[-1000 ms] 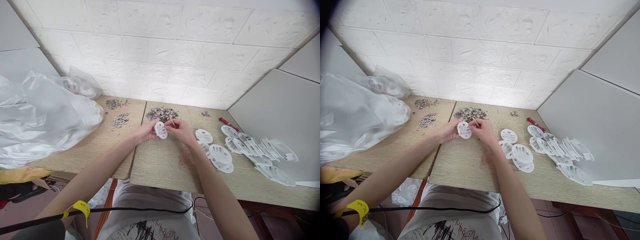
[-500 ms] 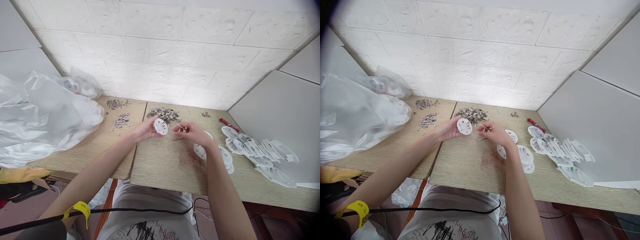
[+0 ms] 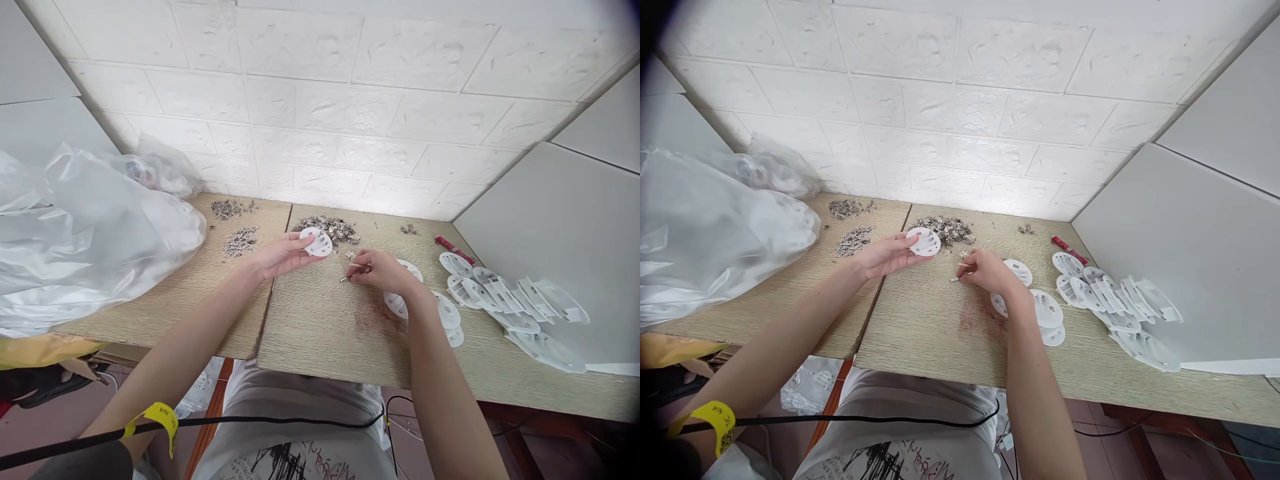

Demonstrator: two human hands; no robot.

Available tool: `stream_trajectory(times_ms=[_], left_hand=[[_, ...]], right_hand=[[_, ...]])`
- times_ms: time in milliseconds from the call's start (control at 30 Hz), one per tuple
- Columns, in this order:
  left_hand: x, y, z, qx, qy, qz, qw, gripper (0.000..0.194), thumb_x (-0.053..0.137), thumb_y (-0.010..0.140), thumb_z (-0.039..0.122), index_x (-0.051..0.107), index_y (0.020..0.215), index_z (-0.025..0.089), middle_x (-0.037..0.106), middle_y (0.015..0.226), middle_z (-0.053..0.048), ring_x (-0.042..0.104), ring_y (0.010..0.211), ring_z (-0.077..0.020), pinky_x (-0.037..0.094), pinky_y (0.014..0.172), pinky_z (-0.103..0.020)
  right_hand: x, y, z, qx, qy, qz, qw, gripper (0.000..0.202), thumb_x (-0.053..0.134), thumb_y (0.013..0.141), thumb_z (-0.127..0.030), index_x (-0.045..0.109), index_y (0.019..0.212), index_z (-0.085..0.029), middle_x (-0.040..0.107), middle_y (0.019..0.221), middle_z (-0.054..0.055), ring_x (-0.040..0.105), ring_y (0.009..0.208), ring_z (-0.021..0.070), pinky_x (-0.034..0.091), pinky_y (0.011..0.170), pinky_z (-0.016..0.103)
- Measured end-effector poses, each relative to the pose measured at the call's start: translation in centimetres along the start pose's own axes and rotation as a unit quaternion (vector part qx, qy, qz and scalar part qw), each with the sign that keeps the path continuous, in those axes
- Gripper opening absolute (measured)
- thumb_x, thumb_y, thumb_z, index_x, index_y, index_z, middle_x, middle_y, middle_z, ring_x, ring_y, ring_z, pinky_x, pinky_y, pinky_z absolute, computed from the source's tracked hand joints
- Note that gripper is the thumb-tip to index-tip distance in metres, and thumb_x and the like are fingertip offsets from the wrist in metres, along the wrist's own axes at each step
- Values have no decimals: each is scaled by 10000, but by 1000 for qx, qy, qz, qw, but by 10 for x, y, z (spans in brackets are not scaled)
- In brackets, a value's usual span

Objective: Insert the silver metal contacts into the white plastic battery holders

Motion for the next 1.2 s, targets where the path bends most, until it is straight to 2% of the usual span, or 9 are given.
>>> stream_trajectory(times_ms=[233, 333, 500, 600, 733, 833, 933, 1067, 1200], left_hand=[[4, 0, -1, 2, -18, -67, 998, 107, 571, 876, 104, 669, 876, 63, 696, 904, -109, 687, 922, -193, 426, 1080, -446], [6, 1, -2, 8, -24, -85, 996, 105, 576, 851, 55, 671, 892, 54, 696, 942, -116, 683, 947, -206, 392, 1106, -451], [4, 2, -2, 24, -29, -83, 996, 123, 576, 837, 27, 672, 907, 60, 699, 1004, -127, 682, 957, -212, 375, 1107, -462], [2, 2, -2, 19, -32, -73, 997, 46, 615, 848, 103, 656, 853, 85, 697, 940, -102, 679, 969, -222, 391, 1090, -458], [4, 3, 1, 28, -14, -69, 997, 193, 627, 871, 276, 644, 977, 115, 685, 990, -92, 675, 912, -199, 420, 1056, -456], [3, 3, 2, 39, 1, -54, 998, 263, 637, 861, 332, 636, 1028, 128, 681, 1010, -95, 667, 904, -198, 438, 1036, -456], [1, 4, 2, 56, 37, -47, 997, 284, 672, 832, 303, 643, 1054, 128, 675, 1038, -106, 659, 921, -192, 454, 1015, -447], [4, 5, -1, 66, 96, -74, 990, 269, 686, 820, 291, 656, 1023, 118, 683, 1009, -103, 649, 918, -177, 464, 988, -416], [7, 4, -1, 79, 99, -81, 989, 290, 688, 820, 319, 609, 1045, 154, 683, 1023, -88, 646, 897, -171, 494, 928, -415]], right_hand=[[2, 2, -12, -21, -53, 5, 998, 160, 594, 761, -278, 705, 718, -170, 650, 767, 33, 567, 706, 183, 390, 657, 286], [6, 3, -15, -28, -72, -10, 997, 186, 567, 786, -298, 672, 708, -166, 635, 737, 29, 545, 684, 174, 372, 632, 277], [10, 5, -19, -47, -73, -13, 996, 142, 593, 775, -280, 673, 750, -165, 642, 831, 44, 567, 738, 178, 388, 663, 273], [11, 6, -18, -32, -81, -14, 996, 114, 580, 778, -243, 655, 743, -163, 652, 808, 42, 566, 727, 176, 382, 651, 270], [12, 6, -18, -27, -95, -9, 995, 104, 559, 769, -206, 584, 676, -165, 631, 719, 27, 538, 671, 160, 353, 616, 264], [12, 5, -20, -40, -85, -6, 996, 113, 542, 781, -222, 561, 683, -170, 611, 705, 17, 516, 651, 150, 344, 612, 265], [8, 3, -25, -54, -35, 24, 998, 102, 520, 819, -265, 551, 775, -179, 613, 767, 19, 517, 692, 155, 358, 634, 270], [6, 0, -33, -75, 139, 20, 987, 138, 506, 871, -332, 512, 889, -195, 598, 748, 5, 519, 685, 142, 381, 639, 269], [2, 3, -33, -79, 223, 68, 969, 215, 529, 880, -399, 541, 964, -201, 438, 635, -47, 422, 607, 119, 347, 591, 257]])
Point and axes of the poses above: each hand's wrist, its own y-axis towards the middle knuckle, its own x-axis out of the palm, z = x × y, the point moved 7 cm from there along y, towards the middle knuckle
